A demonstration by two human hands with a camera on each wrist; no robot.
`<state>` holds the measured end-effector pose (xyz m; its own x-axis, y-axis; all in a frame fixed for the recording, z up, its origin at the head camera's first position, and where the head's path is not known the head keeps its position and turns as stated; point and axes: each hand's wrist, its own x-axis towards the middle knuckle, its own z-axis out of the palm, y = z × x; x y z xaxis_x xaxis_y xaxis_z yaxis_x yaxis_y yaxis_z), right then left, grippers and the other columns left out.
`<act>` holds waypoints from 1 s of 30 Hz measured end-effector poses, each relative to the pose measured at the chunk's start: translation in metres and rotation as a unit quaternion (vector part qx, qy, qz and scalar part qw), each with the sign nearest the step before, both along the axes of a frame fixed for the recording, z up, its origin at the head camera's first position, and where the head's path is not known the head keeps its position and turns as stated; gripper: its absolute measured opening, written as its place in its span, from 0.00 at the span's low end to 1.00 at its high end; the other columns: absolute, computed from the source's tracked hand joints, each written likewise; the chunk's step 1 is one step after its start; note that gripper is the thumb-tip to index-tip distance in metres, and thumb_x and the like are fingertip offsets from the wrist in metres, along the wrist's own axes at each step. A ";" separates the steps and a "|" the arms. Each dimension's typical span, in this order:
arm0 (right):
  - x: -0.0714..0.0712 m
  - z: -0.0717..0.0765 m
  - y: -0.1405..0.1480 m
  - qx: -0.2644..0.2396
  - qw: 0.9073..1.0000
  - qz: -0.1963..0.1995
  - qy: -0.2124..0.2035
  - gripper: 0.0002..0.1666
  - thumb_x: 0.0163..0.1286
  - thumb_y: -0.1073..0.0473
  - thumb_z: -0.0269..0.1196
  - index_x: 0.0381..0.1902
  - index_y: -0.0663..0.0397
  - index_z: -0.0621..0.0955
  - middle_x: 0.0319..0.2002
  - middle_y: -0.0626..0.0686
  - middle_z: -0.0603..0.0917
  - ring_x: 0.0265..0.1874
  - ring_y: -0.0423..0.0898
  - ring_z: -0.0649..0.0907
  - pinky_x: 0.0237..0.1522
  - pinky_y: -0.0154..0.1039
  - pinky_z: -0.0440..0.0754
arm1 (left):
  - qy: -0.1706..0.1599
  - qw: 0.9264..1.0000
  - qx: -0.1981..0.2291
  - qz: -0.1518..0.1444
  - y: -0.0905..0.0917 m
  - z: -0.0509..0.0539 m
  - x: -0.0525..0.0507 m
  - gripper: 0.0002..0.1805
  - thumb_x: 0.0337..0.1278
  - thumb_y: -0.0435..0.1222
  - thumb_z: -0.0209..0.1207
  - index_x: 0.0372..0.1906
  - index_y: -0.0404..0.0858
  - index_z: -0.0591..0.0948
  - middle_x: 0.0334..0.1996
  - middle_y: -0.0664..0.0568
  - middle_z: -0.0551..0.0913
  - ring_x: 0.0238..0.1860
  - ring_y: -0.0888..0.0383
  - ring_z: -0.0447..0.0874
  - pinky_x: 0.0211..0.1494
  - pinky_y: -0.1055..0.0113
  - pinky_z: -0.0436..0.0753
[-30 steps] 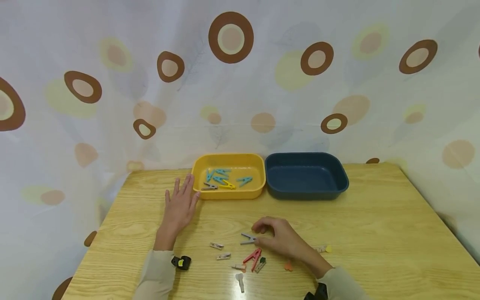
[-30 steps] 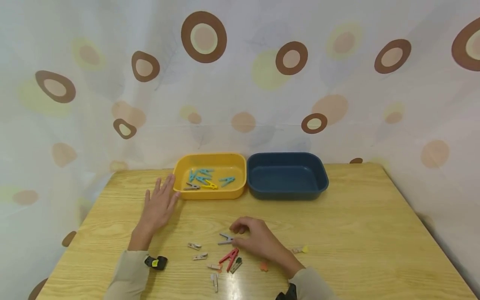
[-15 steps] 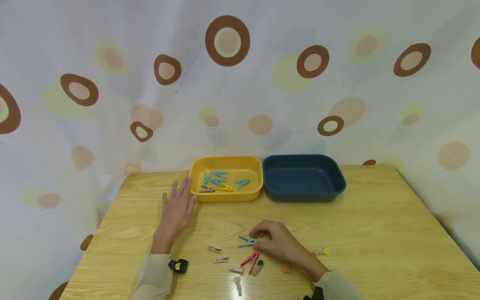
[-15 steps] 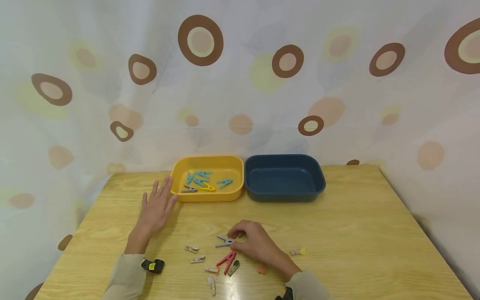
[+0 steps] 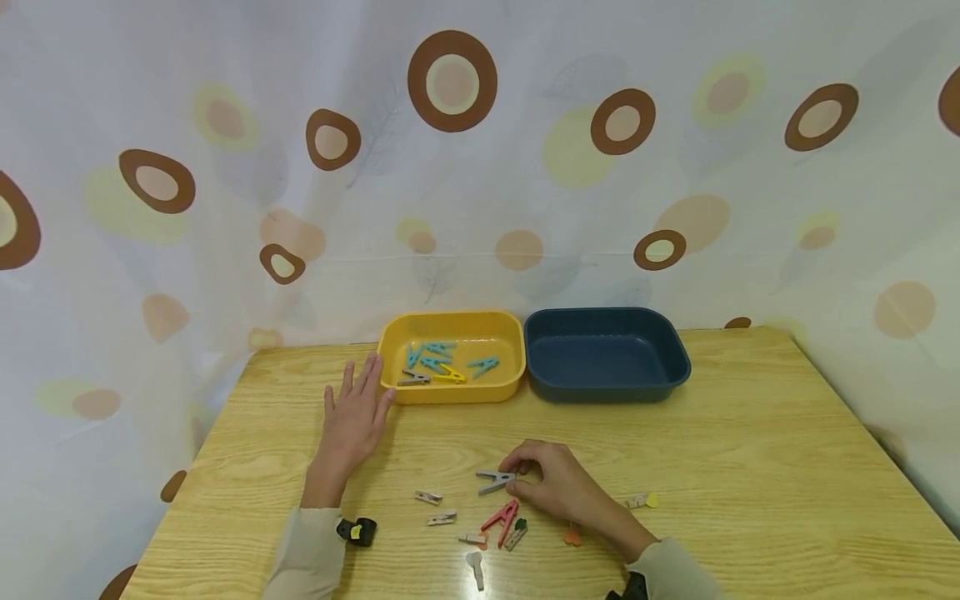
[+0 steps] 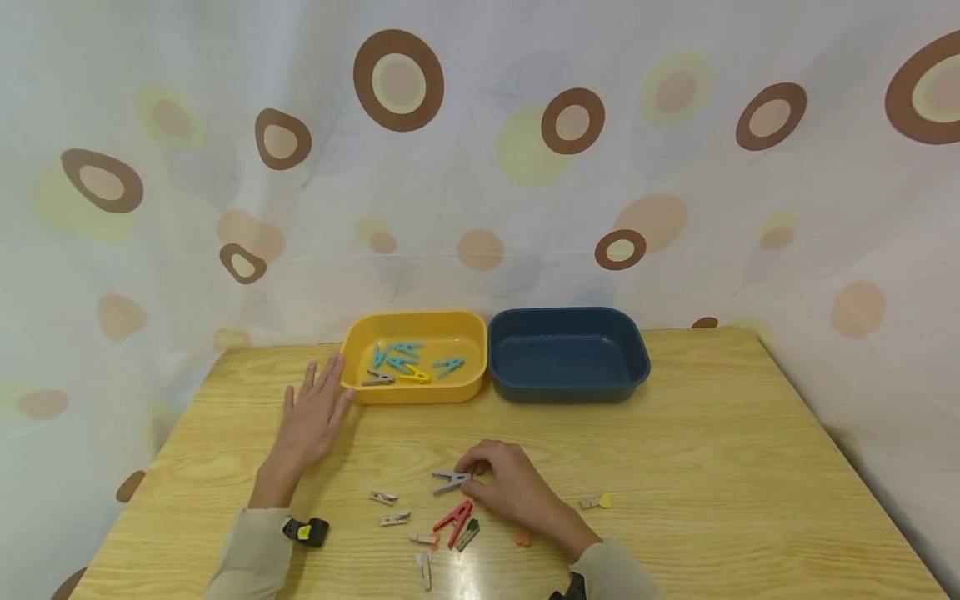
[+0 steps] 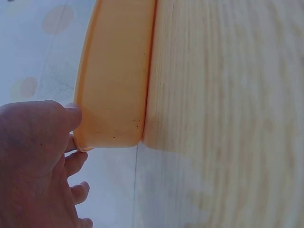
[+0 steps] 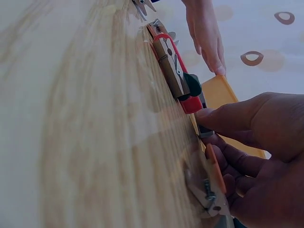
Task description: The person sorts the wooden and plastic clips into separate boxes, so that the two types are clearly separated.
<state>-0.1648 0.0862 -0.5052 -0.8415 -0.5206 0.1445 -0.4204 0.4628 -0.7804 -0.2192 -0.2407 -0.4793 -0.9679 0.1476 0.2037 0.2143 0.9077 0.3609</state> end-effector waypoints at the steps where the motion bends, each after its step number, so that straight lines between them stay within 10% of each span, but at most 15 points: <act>1: 0.000 0.000 0.000 -0.002 1.000 -0.001 -0.001 0.06 0.66 0.62 0.72 0.41 0.49 0.89 0.39 0.42 0.86 0.36 0.37 0.81 0.42 0.38 0.82 | 0.001 1.000 0.000 0.000 0.000 0.000 0.000 0.34 0.84 0.49 0.41 0.83 0.36 0.53 0.82 0.45 0.51 0.81 0.36 0.40 0.72 0.24 0.43; 30: -0.004 0.022 0.001 -0.053 0.996 -0.067 0.004 0.08 0.67 0.65 0.71 0.41 0.47 0.88 0.35 0.42 0.86 0.33 0.40 0.82 0.28 0.34 0.77 | 0.001 1.000 0.007 -0.002 0.000 0.002 0.002 0.35 0.84 0.48 0.43 0.83 0.36 0.52 0.82 0.45 0.52 0.81 0.38 0.40 0.73 0.26 0.42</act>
<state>-0.1684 0.0874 -0.4830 -0.9012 -0.3849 0.1992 -0.3662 0.4305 -0.8249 -0.2177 -0.2405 -0.4768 -0.9669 0.1484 0.2078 0.2187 0.9014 0.3738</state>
